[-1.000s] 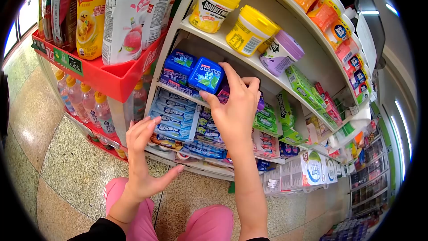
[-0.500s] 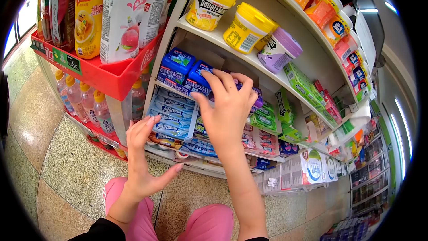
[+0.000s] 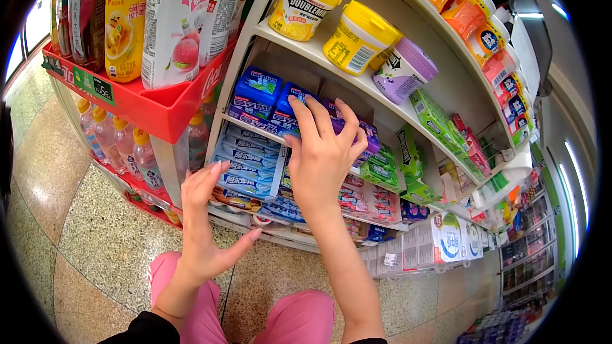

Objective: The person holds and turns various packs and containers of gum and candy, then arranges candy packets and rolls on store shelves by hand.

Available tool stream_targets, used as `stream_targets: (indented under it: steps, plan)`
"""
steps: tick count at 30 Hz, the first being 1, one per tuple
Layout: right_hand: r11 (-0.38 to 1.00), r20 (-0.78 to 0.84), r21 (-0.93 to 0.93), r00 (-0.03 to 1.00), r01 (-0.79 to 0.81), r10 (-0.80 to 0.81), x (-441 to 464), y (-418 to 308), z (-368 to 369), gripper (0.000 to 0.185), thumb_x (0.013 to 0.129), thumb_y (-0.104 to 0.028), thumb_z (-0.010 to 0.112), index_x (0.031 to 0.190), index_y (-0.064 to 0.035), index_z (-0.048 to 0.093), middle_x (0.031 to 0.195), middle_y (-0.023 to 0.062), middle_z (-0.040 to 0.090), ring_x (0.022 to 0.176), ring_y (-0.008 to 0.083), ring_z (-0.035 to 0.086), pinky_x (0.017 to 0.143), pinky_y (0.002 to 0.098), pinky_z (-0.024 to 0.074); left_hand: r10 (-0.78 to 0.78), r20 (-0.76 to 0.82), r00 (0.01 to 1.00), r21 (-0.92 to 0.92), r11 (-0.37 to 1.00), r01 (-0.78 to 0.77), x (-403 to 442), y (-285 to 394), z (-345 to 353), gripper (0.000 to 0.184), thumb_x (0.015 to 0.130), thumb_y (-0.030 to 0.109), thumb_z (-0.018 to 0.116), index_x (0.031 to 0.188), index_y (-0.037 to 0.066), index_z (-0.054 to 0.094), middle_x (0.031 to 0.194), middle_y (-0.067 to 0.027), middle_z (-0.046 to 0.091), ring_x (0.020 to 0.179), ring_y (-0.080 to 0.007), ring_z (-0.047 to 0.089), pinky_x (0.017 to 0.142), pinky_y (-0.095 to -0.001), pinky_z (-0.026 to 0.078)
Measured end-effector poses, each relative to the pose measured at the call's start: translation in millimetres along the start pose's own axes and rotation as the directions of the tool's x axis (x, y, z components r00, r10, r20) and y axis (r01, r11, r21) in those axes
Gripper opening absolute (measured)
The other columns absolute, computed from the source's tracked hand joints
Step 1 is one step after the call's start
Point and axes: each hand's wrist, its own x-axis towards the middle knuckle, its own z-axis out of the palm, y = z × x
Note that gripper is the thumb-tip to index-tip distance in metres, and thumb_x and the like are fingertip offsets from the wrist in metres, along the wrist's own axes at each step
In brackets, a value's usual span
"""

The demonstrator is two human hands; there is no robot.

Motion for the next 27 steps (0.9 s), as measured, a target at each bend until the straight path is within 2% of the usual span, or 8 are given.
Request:
stream_targets:
  steps: [2, 9, 12, 17, 21, 22, 25, 27]
  plan:
    - [1.000, 0.016, 0.019, 1.000, 0.012, -0.013, 0, 2, 1, 0.060, 0.069, -0.008, 0.080, 0.125, -0.0208, 0.064, 0.127, -0.0022, 0.062, 0.126, 0.0293, 0.045, 0.102, 0.0501, 0.0302, -0.005, -0.003, 1.000, -0.021, 1.000, 0.005, 0, -1, 1, 0.095, 0.070, 0.020, 0.083, 0.149, 0.008, 0.032, 0.143, -0.0152, 0.046, 0.127, -0.0397, 0.042, 0.110, -0.0612, 0.023]
    - [0.998, 0.019, 0.062, 1.000, 0.022, -0.023, 0, 4, 5, 0.059, 0.072, -0.007, 0.077, 0.127, -0.0203, 0.063, 0.128, -0.0004, 0.061, 0.126, 0.0297, 0.044, 0.102, 0.0514, 0.0296, -0.033, 0.004, 0.999, -0.014, 0.999, 0.033, 1, -4, 5, 0.095, 0.069, 0.019, 0.083, 0.149, 0.007, 0.033, 0.142, -0.0146, 0.046, 0.126, -0.0399, 0.043, 0.110, -0.0594, 0.024]
    - [0.999, -0.009, 0.043, 1.000, 0.001, 0.000, 0, 1, 5, 0.062, 0.066, -0.009, 0.081, 0.124, -0.0211, 0.065, 0.124, -0.0039, 0.065, 0.124, 0.0282, 0.047, 0.105, 0.0479, 0.0311, -0.040, 0.012, 0.999, -0.007, 0.999, 0.040, 2, -4, 5, 0.096, 0.068, 0.019, 0.083, 0.149, 0.007, 0.033, 0.142, -0.0142, 0.046, 0.126, -0.0396, 0.043, 0.109, -0.0593, 0.025]
    - [0.998, -0.021, 0.058, 0.999, -0.031, 0.032, -3, -2, 2, 0.062, 0.067, -0.010, 0.082, 0.125, -0.0208, 0.065, 0.127, -0.0011, 0.063, 0.126, 0.0299, 0.046, 0.106, 0.0478, 0.0308, -0.047, 0.009, 0.999, 0.007, 0.999, 0.047, 3, -5, 5, 0.090, 0.070, 0.018, 0.082, 0.147, 0.007, 0.038, 0.141, -0.0140, 0.047, 0.127, -0.0390, 0.042, 0.109, -0.0569, 0.026]
    - [0.990, -0.167, 0.137, 0.986, 0.013, 0.010, -20, -11, -7, 0.059, 0.069, -0.010, 0.083, 0.125, -0.0161, 0.065, 0.131, 0.0030, 0.061, 0.127, 0.0313, 0.045, 0.106, 0.0447, 0.0320, -0.112, 0.026, 0.993, 0.062, 0.992, 0.110, 5, -6, 0, 0.070, 0.073, 0.013, 0.077, 0.137, 0.006, 0.050, 0.132, -0.0129, 0.054, 0.121, -0.0353, 0.047, 0.105, -0.0503, 0.032]
    - [0.982, -0.192, 0.189, 0.981, 0.025, 0.012, -29, -14, -7, 0.049, 0.075, -0.017, 0.079, 0.123, -0.0179, 0.068, 0.127, -0.0003, 0.063, 0.124, 0.0291, 0.046, 0.100, 0.0439, 0.0304, -0.120, 0.030, 0.992, 0.078, 0.990, 0.117, 5, -7, -1, 0.064, 0.074, 0.012, 0.076, 0.134, 0.006, 0.053, 0.128, -0.0121, 0.055, 0.118, -0.0338, 0.049, 0.102, -0.0480, 0.034]
    - [0.962, -0.090, 0.266, 0.995, 0.054, -0.031, -52, -24, -14, 0.034, 0.076, -0.014, 0.077, 0.110, -0.0142, 0.072, 0.112, -0.0024, 0.068, 0.106, 0.0233, 0.055, 0.092, 0.0392, 0.0346, -0.195, 0.036, 0.980, 0.110, 0.976, 0.190, 3, -9, -2, 0.047, 0.073, 0.003, 0.072, 0.119, 0.003, 0.060, 0.114, -0.0116, 0.060, 0.106, -0.0313, 0.054, 0.093, -0.0409, 0.042]
    - [0.945, 0.076, 0.326, 0.997, 0.008, -0.035, -63, -30, -12, 0.031, 0.076, -0.012, 0.076, 0.107, -0.0126, 0.072, 0.107, -0.0013, 0.067, 0.102, 0.0230, 0.055, 0.088, 0.0399, 0.0357, -0.245, 0.049, 0.968, 0.151, 0.960, 0.235, 1, -9, -3, 0.039, 0.074, -0.001, 0.070, 0.112, 0.002, 0.063, 0.106, -0.0113, 0.061, 0.098, -0.0308, 0.055, 0.088, -0.0385, 0.044]
